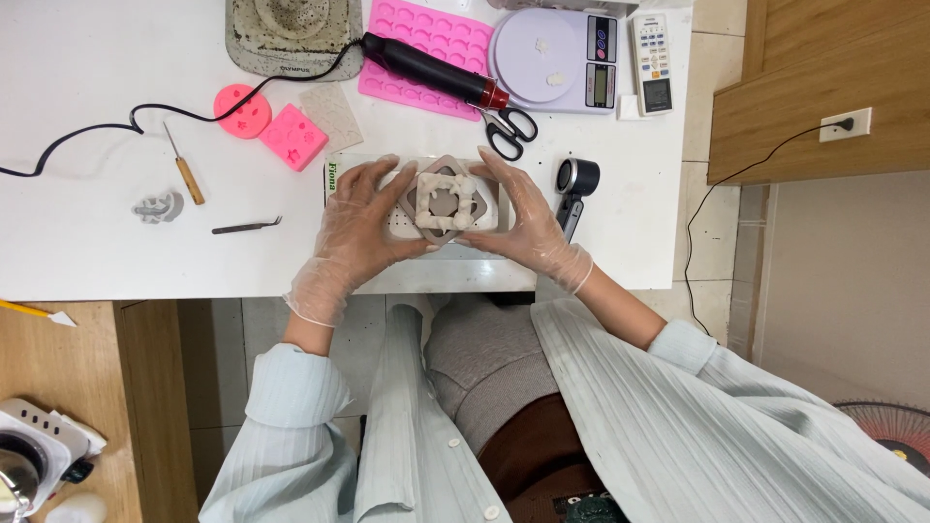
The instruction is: Making a decorative candle using a mold and melted wax.
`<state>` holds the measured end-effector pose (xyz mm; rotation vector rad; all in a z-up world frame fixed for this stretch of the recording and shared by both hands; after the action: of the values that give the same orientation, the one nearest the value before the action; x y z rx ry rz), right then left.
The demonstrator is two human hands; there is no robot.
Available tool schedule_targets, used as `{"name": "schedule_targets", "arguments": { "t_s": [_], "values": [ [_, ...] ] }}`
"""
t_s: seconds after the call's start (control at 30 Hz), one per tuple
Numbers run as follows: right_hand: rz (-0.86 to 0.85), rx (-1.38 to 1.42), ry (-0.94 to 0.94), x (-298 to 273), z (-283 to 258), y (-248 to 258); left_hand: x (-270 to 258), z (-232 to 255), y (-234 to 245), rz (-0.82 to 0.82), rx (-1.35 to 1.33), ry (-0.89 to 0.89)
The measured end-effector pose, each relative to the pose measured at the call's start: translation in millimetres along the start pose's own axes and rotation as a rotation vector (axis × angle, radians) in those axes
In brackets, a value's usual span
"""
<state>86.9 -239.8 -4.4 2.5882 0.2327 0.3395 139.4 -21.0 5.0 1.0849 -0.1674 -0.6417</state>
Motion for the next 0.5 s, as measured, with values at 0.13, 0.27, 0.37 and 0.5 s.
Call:
{"name": "schedule_targets", "arguments": {
  "t_s": [0.13, 0.27, 0.37, 0.5],
  "values": [
    [0.0, -0.024, -0.012, -2.7, 2.0, -0.5, -3.1, 1.3, -4.6, 0.04, -0.036, 0.019],
    [0.002, -0.007, -0.005, -5.9, 5.4, 1.4, -9.6, 4.9, -10.4, 0.097, -0.012, 0.026],
    [-0.016, -0.018, -0.026, -7.5, 6.8, 5.5, -16.5, 10.2, -20.0, 0.161, -0.012, 0.032],
    [-0.081, -0.02, -0.088, -5.4, 2.5, 10.7, -28.2, 22.5, -33.4, 0.29, -0.018, 0.079]
  ]
}}
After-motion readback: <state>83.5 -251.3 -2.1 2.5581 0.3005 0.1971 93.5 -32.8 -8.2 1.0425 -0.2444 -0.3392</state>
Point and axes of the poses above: each hand's wrist, its own x-axis towards the middle knuckle, its own y-axis out of the back of the hand, z = x × y, the point moved 5 cm from there along x, towards the middle knuckle, and after that the axes turned 4 degrees about x, right-handed, at the moved point
